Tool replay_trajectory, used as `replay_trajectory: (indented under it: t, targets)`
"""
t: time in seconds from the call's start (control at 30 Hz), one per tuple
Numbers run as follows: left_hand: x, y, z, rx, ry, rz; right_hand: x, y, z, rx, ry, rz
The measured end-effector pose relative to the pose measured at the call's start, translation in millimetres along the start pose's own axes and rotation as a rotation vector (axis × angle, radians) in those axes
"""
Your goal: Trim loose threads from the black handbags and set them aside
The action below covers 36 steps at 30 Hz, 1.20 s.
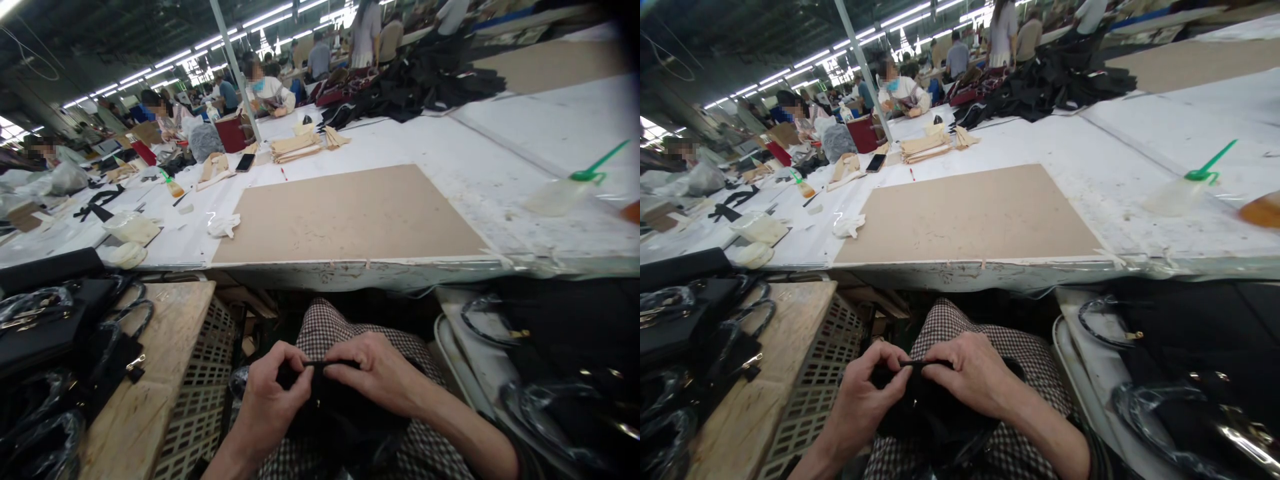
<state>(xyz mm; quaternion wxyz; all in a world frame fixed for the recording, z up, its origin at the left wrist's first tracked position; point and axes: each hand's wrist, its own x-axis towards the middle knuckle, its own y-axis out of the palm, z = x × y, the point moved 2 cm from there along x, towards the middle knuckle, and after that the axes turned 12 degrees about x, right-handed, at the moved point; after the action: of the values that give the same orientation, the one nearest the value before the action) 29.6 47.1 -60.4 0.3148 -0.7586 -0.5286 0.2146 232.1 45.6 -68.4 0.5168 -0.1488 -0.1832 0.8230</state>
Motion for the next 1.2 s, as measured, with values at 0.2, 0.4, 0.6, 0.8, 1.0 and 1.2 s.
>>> replay_trajectory:
  t: [0.2,0.4,0.6,0.8,1.0,1.2]
  targets:
    - [5.6,-2.6,-2.4,-0.053,-0.017,0.130,-1.0,-2.2,-0.5,-0.026,0.004,0.017]
    - [6.5,-7.6,-6.5,0.169,0.145,0.205,-1.6,-0.7,0.6,-0.070,-0.054,0.038]
    - [5.5,-2.6,-12.4,0.263,0.216,0.107,-0.2,10.1,8.0,-0.158,-0.039,-0.061]
    - [7.8,-5.2,-8.2,0.168,0.162,0.229,0.1,9.8,8.4,-0.051,0.032,-0.063]
    - [10.8,-22.7,-1.1,0.155,-0.033,0.367,-1.5,-4.5,0.5,0.056,0.122,0.044]
    - [15.6,-33.0,6.3,-0.015,-0.148,0.517,-9.4,-23.2,-14.5,0.237,0.203,0.108]
